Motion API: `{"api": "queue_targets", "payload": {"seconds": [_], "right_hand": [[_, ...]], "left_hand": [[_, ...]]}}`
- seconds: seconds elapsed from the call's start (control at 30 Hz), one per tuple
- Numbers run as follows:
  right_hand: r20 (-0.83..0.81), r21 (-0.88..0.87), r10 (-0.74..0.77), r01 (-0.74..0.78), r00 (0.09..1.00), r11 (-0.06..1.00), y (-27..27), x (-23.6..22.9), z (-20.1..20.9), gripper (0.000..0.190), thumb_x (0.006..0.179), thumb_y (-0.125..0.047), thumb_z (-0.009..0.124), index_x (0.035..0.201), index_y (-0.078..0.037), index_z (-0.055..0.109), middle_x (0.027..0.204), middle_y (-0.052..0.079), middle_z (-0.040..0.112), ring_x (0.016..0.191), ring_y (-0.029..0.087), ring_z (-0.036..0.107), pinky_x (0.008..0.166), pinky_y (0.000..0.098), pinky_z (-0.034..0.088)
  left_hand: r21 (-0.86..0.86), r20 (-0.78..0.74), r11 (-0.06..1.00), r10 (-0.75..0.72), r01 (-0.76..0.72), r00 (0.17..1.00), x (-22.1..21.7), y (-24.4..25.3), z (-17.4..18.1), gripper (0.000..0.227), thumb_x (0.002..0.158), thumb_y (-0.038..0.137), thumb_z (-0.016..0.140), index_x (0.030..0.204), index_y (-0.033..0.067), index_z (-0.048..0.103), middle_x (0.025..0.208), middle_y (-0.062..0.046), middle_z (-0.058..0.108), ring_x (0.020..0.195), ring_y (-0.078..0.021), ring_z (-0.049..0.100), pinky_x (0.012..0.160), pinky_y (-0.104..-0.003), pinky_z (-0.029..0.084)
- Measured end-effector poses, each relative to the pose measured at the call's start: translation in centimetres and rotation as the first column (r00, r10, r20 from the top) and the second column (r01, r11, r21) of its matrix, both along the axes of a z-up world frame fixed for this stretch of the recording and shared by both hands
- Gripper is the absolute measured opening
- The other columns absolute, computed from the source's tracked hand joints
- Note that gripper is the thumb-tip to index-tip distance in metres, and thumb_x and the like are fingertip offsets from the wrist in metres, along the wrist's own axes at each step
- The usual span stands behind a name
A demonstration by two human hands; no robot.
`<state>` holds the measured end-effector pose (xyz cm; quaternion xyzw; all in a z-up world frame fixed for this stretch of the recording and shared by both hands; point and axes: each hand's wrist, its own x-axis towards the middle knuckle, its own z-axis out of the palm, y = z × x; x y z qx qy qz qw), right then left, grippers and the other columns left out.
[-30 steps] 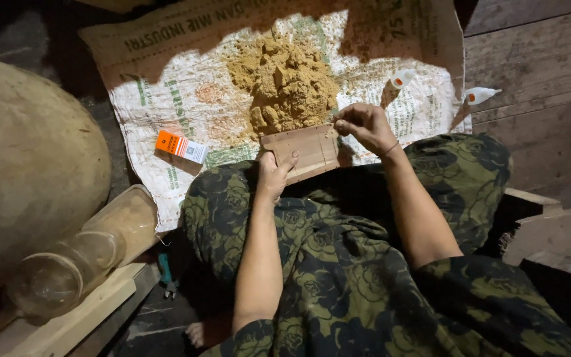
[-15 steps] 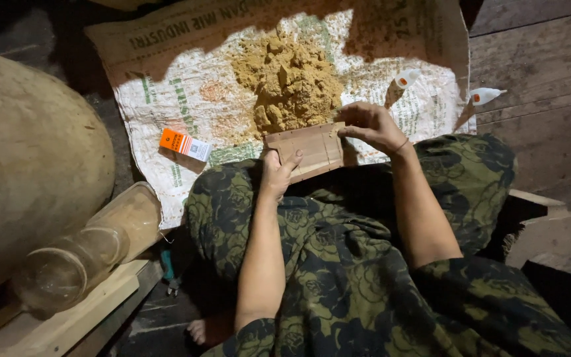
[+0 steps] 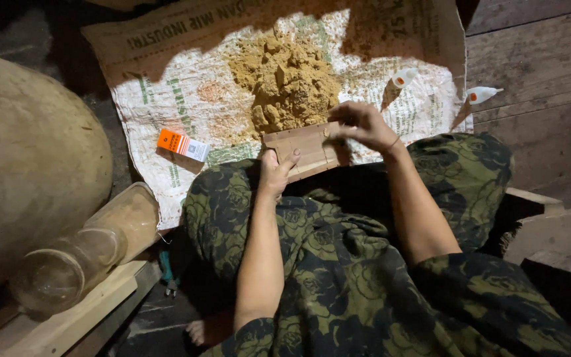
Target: Applying glue to the edges of small wooden frames and coating them with sawdust
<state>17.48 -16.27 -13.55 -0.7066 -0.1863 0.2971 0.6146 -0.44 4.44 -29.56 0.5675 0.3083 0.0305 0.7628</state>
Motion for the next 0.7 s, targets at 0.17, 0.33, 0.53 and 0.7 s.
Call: {"api": "queue_targets", "payload": {"seconds": [0.17,0.33,0.53,0.7], "right_hand": [[0.021,0.018,-0.064,0.064,0.998,0.998,-0.2,0.3,-2.7,0.02,0.091,-0.007,0.083,0.107,0.003,0.074,0.08,0.015,0.074,0.072,0.018,0.072,0.067,0.0308,0.059],[-0.031,0.042,-0.013,0.014,0.999,0.999,-0.3,0.3,0.4,0.039,0.089,-0.006,0.081,0.123,0.005,0.067,0.094,0.02,0.072,0.083,0.024,0.068,0.078,0.0403,0.06],[0.114,-0.002,0.012,-0.012,0.993,1.0,0.2,-0.2,-2.4,0.043,0.083,-0.009,0.09,0.119,0.003,0.07,0.086,0.018,0.071,0.075,0.022,0.069,0.068,0.0363,0.058],[0.106,-0.007,-0.088,0.089,0.99,0.996,0.0,0.1,-2.3,0.018,0.104,-0.002,0.068,0.12,0.005,0.07,0.081,0.017,0.073,0.069,0.02,0.071,0.068,0.0302,0.059]], "left_hand": [[0.014,-0.019,1.0,0.008,-0.008,1.0,0.2,-0.4,0.7,0.032,0.083,0.02,0.091,0.091,-0.0019,0.069,0.083,-0.009,0.07,0.078,-0.0148,0.064,0.066,-0.033,0.057],[0.018,-0.045,1.0,0.026,-0.025,0.999,0.4,-0.4,3.4,0.034,0.081,0.019,0.09,0.087,-0.0031,0.066,0.08,-0.008,0.066,0.077,-0.0149,0.063,0.064,-0.032,0.055],[-0.01,-0.061,1.0,0.023,-0.023,0.998,0.7,-0.5,4.4,0.032,0.082,0.02,0.09,0.084,-0.0015,0.066,0.077,-0.005,0.066,0.073,-0.0121,0.063,0.06,-0.029,0.055],[0.017,-0.058,1.0,0.015,-0.014,0.998,0.7,-0.4,3.7,0.034,0.081,0.021,0.091,0.081,-0.0015,0.066,0.073,-0.006,0.065,0.071,-0.0118,0.063,0.056,-0.028,0.053]]}}
